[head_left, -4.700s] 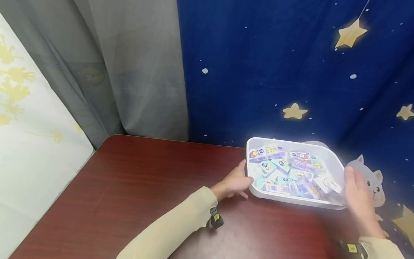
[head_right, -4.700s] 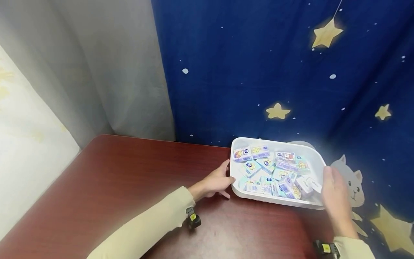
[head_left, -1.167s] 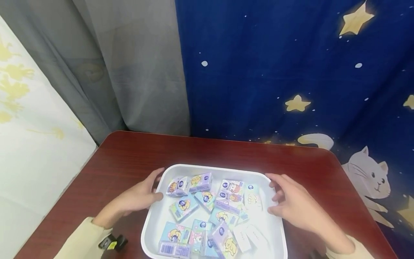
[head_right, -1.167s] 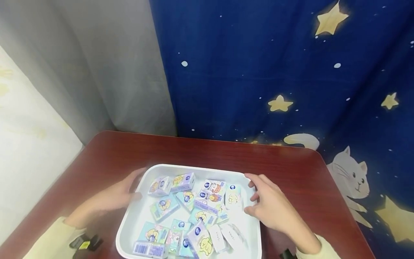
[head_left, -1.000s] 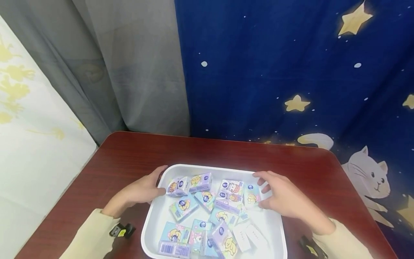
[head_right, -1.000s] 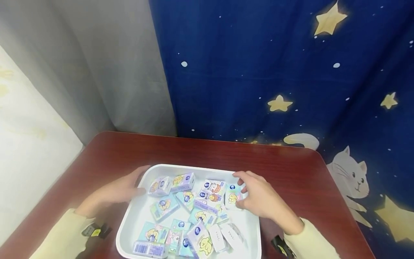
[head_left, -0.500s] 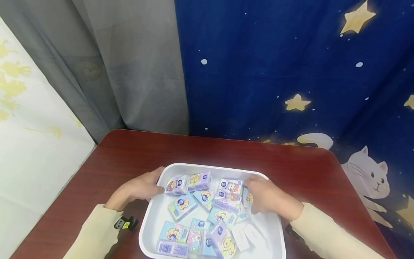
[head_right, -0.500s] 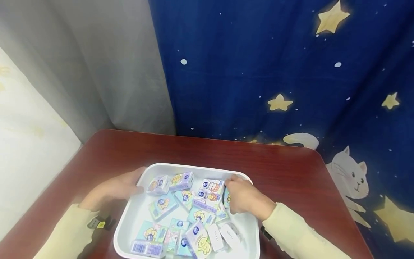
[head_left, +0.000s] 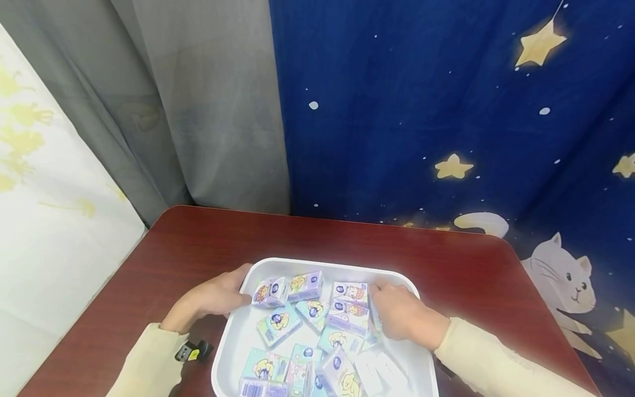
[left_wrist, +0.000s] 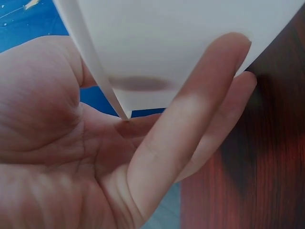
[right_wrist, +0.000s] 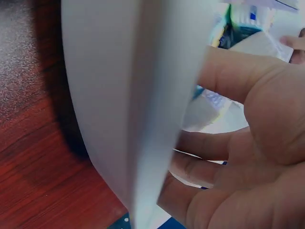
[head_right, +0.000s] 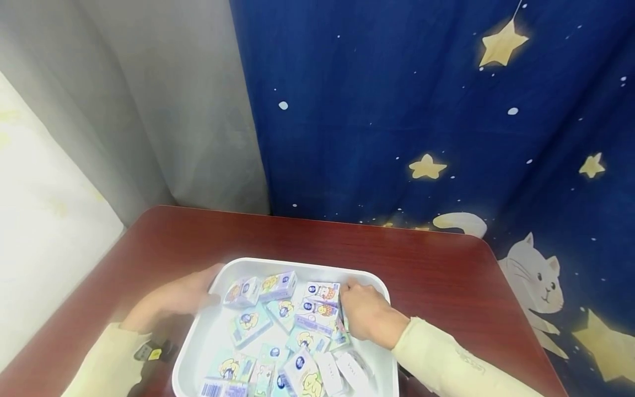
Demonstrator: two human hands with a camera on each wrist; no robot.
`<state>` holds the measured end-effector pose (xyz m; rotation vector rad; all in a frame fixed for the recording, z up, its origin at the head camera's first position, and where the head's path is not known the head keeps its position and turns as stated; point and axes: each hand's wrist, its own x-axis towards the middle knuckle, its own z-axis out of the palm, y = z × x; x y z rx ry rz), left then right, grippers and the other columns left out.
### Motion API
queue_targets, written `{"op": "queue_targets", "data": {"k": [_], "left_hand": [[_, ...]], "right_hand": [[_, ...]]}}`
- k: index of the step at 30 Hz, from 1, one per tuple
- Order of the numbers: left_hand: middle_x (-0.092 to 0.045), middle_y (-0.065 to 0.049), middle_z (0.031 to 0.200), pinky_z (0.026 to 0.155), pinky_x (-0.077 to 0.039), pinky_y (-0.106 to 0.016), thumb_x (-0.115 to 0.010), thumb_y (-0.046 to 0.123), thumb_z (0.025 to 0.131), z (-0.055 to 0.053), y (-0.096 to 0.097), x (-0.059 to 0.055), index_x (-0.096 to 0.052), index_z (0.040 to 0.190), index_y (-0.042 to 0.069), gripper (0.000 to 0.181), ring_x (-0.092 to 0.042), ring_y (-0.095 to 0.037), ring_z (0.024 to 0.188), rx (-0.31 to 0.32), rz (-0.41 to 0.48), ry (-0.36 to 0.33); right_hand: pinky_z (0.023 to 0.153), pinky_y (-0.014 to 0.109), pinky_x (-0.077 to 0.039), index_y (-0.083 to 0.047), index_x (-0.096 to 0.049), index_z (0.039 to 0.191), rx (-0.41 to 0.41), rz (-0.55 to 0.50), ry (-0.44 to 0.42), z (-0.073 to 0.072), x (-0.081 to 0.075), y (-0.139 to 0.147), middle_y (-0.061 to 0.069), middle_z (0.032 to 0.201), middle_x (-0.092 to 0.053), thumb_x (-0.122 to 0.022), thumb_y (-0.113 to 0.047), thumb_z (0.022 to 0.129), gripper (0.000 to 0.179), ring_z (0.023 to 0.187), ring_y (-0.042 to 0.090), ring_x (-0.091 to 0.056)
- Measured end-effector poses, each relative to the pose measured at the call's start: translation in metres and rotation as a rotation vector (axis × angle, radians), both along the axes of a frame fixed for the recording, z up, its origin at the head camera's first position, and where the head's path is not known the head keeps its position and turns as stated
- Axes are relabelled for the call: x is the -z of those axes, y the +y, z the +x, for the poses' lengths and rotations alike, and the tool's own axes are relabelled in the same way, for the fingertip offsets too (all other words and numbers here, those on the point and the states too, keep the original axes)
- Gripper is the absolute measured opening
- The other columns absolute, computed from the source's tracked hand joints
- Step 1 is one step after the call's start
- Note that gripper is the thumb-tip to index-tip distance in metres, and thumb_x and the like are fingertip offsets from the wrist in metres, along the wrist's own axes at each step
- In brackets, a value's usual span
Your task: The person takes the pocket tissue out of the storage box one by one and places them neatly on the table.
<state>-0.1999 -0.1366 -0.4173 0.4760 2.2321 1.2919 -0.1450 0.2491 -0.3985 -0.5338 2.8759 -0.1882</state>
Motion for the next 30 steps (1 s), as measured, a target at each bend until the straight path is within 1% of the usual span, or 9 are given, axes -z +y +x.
{"op": "queue_targets", "data": {"k": [3,4,8,10,12,16,20,25,30], "left_hand": [[-0.071,-0.017,0.107,0.060,-0.067,-0.049,-0.068,-0.005,0.099,0.000,0.000,0.001,-0.031,0.157,-0.006,0.069,-0.078,-0.031,0.080,0.004,0.005,0.002],[-0.071,-0.017,0.106,0.059,-0.067,-0.049,-0.068,-0.004,0.099,0.000,0.000,0.002,-0.031,0.158,-0.006,0.069,-0.078,-0.031,0.080,0.005,0.004,0.003],[-0.072,-0.017,0.105,0.059,-0.067,-0.049,-0.068,-0.004,0.099,0.001,-0.002,0.002,-0.031,0.158,-0.006,0.070,-0.078,-0.030,0.079,-0.002,-0.007,0.012],[-0.071,-0.017,0.105,0.059,-0.067,-0.048,-0.068,-0.004,0.099,0.001,-0.003,0.002,-0.031,0.157,-0.006,0.069,-0.078,-0.030,0.079,-0.005,-0.012,0.013],[-0.071,-0.017,0.105,0.059,-0.067,-0.048,-0.067,-0.005,0.099,0.002,-0.003,0.002,-0.032,0.157,-0.006,0.069,-0.078,-0.030,0.078,-0.007,-0.011,0.012],[-0.071,-0.017,0.105,0.058,-0.067,-0.048,-0.067,-0.005,0.099,0.002,-0.004,0.001,-0.031,0.157,-0.006,0.069,-0.078,-0.031,0.079,-0.001,-0.004,0.009],[-0.071,-0.017,0.106,0.059,-0.067,-0.048,-0.067,-0.005,0.100,0.002,-0.005,0.001,-0.030,0.158,-0.006,0.069,-0.078,-0.030,0.079,0.003,-0.001,0.005],[-0.071,-0.016,0.105,0.060,-0.067,-0.048,-0.068,-0.003,0.101,0.001,-0.003,0.001,-0.029,0.158,-0.005,0.069,-0.078,-0.030,0.079,0.004,0.000,-0.007],[-0.072,-0.016,0.106,0.062,-0.067,-0.048,-0.069,-0.002,0.101,-0.001,-0.001,0.001,-0.029,0.159,-0.005,0.071,-0.079,-0.030,0.079,0.006,0.000,-0.015]], "right_hand": [[0.108,0.056,-0.056,0.013,-0.062,0.139,0.012,-0.010,-0.007,0.000,-0.006,0.003,0.026,0.143,-0.061,-0.091,0.011,0.071,0.074,0.119,0.047,-0.067],[0.106,0.055,-0.058,0.011,-0.063,0.138,0.021,-0.018,-0.011,-0.001,-0.009,0.004,0.025,0.140,-0.062,-0.092,0.010,0.069,0.075,0.117,0.045,-0.068],[0.083,0.046,-0.062,0.001,-0.068,0.137,0.079,-0.067,-0.042,0.000,-0.020,0.008,0.018,0.129,-0.063,-0.099,0.003,0.062,0.081,0.098,0.038,-0.066],[0.069,0.040,-0.056,-0.003,-0.069,0.137,0.101,-0.088,-0.051,0.001,-0.024,0.010,0.012,0.120,-0.061,-0.102,-0.002,0.061,0.083,0.086,0.031,-0.061],[0.063,0.038,-0.053,-0.006,-0.069,0.139,0.119,-0.118,-0.056,0.002,-0.028,0.013,0.009,0.118,-0.059,-0.101,-0.003,0.061,0.085,0.080,0.028,-0.059],[0.062,0.036,-0.053,-0.009,-0.069,0.142,0.127,-0.175,-0.037,0.003,-0.034,0.020,0.007,0.122,-0.059,-0.099,-0.003,0.062,0.086,0.077,0.024,-0.059],[0.066,0.035,-0.055,-0.007,-0.071,0.139,0.097,-0.231,0.024,0.002,-0.037,0.032,0.005,0.120,-0.062,-0.099,-0.007,0.063,0.081,0.085,0.021,-0.061],[0.074,0.038,-0.057,-0.003,-0.071,0.135,0.074,-0.296,0.078,-0.004,-0.040,0.053,0.004,0.116,-0.067,-0.102,-0.014,0.066,0.076,0.091,0.020,-0.062],[0.077,0.040,-0.060,-0.001,-0.068,0.141,0.099,-0.362,0.074,-0.013,-0.043,0.076,0.007,0.117,-0.068,-0.101,-0.015,0.070,0.080,0.092,0.021,-0.064]]}}
